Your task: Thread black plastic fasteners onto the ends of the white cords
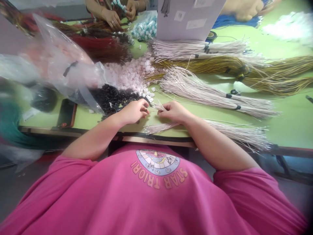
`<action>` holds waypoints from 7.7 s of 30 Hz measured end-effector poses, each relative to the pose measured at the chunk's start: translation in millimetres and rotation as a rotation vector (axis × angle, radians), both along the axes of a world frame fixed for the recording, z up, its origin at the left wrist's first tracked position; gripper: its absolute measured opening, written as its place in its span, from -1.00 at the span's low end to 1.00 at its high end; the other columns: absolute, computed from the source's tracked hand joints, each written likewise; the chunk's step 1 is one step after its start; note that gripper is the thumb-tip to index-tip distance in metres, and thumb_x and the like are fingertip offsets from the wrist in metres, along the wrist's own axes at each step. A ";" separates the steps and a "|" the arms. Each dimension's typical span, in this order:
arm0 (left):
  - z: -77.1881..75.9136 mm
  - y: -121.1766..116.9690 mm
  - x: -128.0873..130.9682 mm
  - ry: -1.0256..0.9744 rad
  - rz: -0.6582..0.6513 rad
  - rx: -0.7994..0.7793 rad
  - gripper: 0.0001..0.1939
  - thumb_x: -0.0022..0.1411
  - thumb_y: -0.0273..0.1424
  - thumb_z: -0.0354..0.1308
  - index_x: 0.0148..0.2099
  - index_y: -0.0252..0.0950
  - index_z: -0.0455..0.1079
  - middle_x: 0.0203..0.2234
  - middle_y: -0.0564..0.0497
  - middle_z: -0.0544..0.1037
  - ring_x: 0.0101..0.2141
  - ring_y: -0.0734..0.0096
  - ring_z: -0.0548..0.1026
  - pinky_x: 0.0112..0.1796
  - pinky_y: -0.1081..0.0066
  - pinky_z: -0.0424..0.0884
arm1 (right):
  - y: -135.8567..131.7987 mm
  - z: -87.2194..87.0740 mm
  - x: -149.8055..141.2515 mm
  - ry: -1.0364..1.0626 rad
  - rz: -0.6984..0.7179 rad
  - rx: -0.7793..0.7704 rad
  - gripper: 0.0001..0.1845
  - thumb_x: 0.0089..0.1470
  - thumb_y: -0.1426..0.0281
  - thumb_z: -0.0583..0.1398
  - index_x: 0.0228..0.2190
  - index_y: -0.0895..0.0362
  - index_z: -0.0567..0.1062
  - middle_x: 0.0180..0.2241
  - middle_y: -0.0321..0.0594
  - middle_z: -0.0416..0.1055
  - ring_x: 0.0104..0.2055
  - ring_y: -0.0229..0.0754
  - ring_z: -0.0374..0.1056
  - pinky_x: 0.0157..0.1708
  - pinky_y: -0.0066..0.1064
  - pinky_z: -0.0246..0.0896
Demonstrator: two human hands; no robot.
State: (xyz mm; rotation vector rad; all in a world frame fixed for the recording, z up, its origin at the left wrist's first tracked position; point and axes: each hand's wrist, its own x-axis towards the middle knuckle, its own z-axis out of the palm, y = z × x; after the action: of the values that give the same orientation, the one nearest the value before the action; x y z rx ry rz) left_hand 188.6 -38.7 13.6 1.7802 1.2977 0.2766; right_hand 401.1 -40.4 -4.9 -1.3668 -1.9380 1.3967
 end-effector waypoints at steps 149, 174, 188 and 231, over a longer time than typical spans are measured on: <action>-21.0 -2.9 23.1 -0.529 0.215 -0.241 -0.81 0.15 -0.47 0.11 -0.18 -0.46 0.41 -0.50 -0.05 0.54 -0.53 0.54 0.49 -0.41 0.47 0.44 | -6.4 -6.0 -10.8 0.249 -0.308 -0.014 -0.85 -0.25 0.37 0.20 -0.58 0.24 0.45 -0.65 -0.36 0.23 -0.57 -0.38 0.07 -0.52 -0.49 -0.02; -23.0 -2.5 22.6 -0.531 0.199 -0.228 -0.80 0.09 -0.43 0.17 -0.22 -0.44 0.44 -0.49 -0.06 0.55 -0.53 0.50 0.49 -0.37 0.41 0.46 | -5.3 -5.5 -8.5 0.207 -0.243 -0.057 -0.82 -0.23 0.36 0.19 -0.54 0.24 0.49 -0.64 -0.34 0.27 -0.58 -0.39 0.07 -0.56 -0.50 -0.05; -22.3 -2.8 21.0 -0.404 0.119 -0.118 -0.78 0.14 -0.38 0.10 -0.19 -0.38 0.45 -0.48 -0.05 0.55 -0.49 0.47 0.50 -0.35 0.42 0.44 | -4.9 -5.9 -10.2 0.222 -0.218 -0.092 -0.80 -0.22 0.33 0.20 -0.51 0.21 0.52 -0.60 -0.29 0.36 -0.56 -0.32 0.18 -0.56 -0.49 0.05; -28.7 23.1 17.4 0.517 -0.230 0.755 -0.83 0.14 -0.38 0.03 -0.34 -0.34 0.41 -0.39 -0.12 0.45 -0.29 0.19 0.35 -0.29 0.26 0.21 | 2.9 -8.5 -8.9 0.317 -0.321 -0.187 -0.86 -0.22 0.38 0.21 -0.60 0.19 0.35 -0.74 -0.43 0.09 -0.69 -0.43 -0.07 -0.66 -0.48 -0.25</action>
State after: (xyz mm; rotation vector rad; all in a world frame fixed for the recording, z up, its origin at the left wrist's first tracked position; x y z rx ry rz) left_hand 205.9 -15.6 -15.2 2.7576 1.4198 0.1913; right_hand 392.2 -37.6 -13.4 -1.3665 -1.3511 1.5502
